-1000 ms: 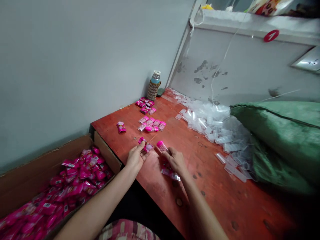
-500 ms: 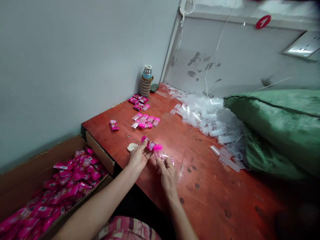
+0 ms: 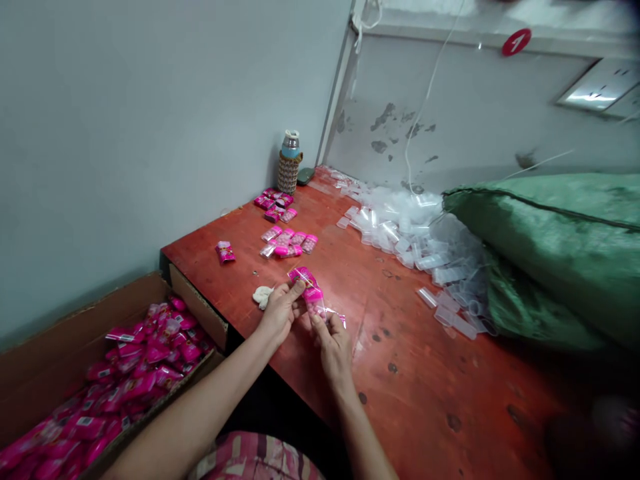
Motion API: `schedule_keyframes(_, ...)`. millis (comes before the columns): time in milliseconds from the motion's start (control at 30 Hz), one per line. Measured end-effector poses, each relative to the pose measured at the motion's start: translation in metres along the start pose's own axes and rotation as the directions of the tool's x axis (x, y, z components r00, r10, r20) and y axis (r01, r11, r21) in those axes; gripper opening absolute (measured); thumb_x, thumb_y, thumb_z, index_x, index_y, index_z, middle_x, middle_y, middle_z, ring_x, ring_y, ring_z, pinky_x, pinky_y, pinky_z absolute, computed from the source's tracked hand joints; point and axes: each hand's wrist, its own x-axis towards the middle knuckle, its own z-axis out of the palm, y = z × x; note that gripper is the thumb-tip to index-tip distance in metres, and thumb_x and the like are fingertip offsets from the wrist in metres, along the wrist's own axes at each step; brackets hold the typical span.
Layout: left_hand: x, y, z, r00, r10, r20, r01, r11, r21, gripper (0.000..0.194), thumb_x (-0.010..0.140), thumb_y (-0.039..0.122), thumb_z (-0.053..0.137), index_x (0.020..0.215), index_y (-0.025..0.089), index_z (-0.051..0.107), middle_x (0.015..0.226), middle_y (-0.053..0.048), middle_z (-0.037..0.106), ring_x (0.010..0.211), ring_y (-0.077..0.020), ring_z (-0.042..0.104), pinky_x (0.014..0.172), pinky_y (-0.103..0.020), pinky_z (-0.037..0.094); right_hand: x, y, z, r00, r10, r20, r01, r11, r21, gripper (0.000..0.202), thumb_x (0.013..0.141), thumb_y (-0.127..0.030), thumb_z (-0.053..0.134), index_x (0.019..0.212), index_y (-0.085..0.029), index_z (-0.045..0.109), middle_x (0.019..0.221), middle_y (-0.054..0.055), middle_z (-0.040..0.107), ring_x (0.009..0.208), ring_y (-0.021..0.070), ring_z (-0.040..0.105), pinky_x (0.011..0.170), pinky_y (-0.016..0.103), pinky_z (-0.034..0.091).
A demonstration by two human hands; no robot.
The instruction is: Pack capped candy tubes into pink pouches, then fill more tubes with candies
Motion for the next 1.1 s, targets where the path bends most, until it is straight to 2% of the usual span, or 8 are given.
schedule_keyframes(100,0.001,-0.003,0.002,0.999,0.008,0.043,-0.009,1.000,0.023,0.031,0.058,0.023,0.074,0.080,0.015,0.054,0.063,0.002,0.060,0.049,-0.0090,0.056,0.052,-0.021,0.045,-0.003,-0.004,-0.001,0.999,-0.041,-0.003,0.041,0.999,-0.014,0.024,0.078,-0.042,0.048,0.072,-0.019,0.052,0.059,-0.005,0.045,0.054,0.0113,0.040,0.050,0.022,0.031)
schedule_keyframes(200,0.002,-0.006,0.001,0.996,-0.070,0.049,0.067,0.996,0.061,0.027,0.056,0.025,0.075,0.071,0.012,0.056,0.059,0.000,0.059,0.048,-0.0095,0.054,0.049,-0.021,0.043,-0.003,-0.004,-0.001,0.999,-0.026,-0.019,0.027,1.000,0.009,0.023,0.077,-0.042,0.051,0.072,-0.019,0.053,0.059,-0.005,0.048,0.054,0.0109,0.041,0.050,0.021,0.031)
schedule_keyframes(300,0.003,-0.006,-0.001,0.987,-0.146,0.065,0.138,0.985,0.107,0.025,0.057,0.027,0.074,0.063,0.009,0.058,0.056,-0.003,0.059,0.050,-0.0106,0.054,0.050,-0.022,0.043,-0.001,-0.001,-0.001,0.996,0.072,0.043,-0.079,0.981,0.176,0.026,0.074,-0.044,0.053,0.071,-0.019,0.051,0.055,-0.005,0.049,0.048,0.0094,0.041,0.045,0.020,0.030)
schedule_keyframes(433,0.003,-0.002,0.001,0.982,-0.164,0.089,0.140,0.964,0.228,0.024,0.056,0.026,0.074,0.061,0.008,0.060,0.054,-0.002,0.059,0.049,-0.0090,0.053,0.051,-0.022,0.042,0.001,0.002,-0.001,0.960,0.206,0.191,-0.270,0.861,0.432,0.028,0.072,-0.045,0.056,0.074,-0.018,0.049,0.051,-0.005,0.048,0.037,0.0061,0.036,0.036,0.018,0.022)
schedule_keyframes(600,-0.004,-0.005,0.005,0.977,-0.165,0.137,0.120,0.950,0.290,0.024,0.058,0.029,0.072,0.061,0.008,0.061,0.057,-0.003,0.060,0.049,-0.0108,0.054,0.050,-0.023,0.042,0.004,-0.001,-0.005,0.995,0.084,0.046,-0.095,0.927,0.363,0.024,0.070,-0.039,0.061,0.070,-0.017,0.051,0.053,-0.005,0.049,0.043,0.0063,0.041,0.040,0.018,0.030)
schedule_keyframes(767,-0.013,-0.012,0.000,0.943,-0.237,0.233,0.185,0.957,0.224,0.025,0.063,0.031,0.068,0.065,0.008,0.060,0.051,-0.001,0.054,0.041,-0.0102,0.048,0.039,-0.024,0.039,0.008,0.003,-0.006,0.985,0.110,0.136,-0.162,0.864,0.477,0.022,0.068,-0.035,0.064,0.070,-0.017,0.052,0.052,-0.005,0.053,0.039,0.0060,0.044,0.037,0.017,0.030)
schedule_keyframes(933,-0.018,-0.009,-0.009,0.951,-0.233,0.205,0.204,0.967,0.150,0.022,0.064,0.028,0.068,0.066,0.007,0.060,0.056,-0.003,0.056,0.045,-0.0095,0.050,0.040,-0.022,0.041,0.004,0.006,-0.005,0.973,0.028,0.230,-0.156,0.813,0.561,0.019,0.070,-0.030,0.063,0.083,-0.017,0.057,0.069,0.000,0.062,0.053,0.0088,0.056,0.045,0.018,0.041)
schedule_keyframes(1100,-0.035,-0.006,-0.007,0.948,-0.204,0.245,0.162,0.970,0.181,0.022,0.064,0.027,0.069,0.064,0.006,0.061,0.052,-0.002,0.056,0.044,-0.0102,0.051,0.043,-0.025,0.044,0.000,0.001,0.005,0.973,0.064,0.221,-0.185,0.788,0.588,0.017,0.069,-0.029,0.065,0.068,-0.017,0.053,0.054,-0.003,0.058,0.044,0.0080,0.053,0.041,0.017,0.040)
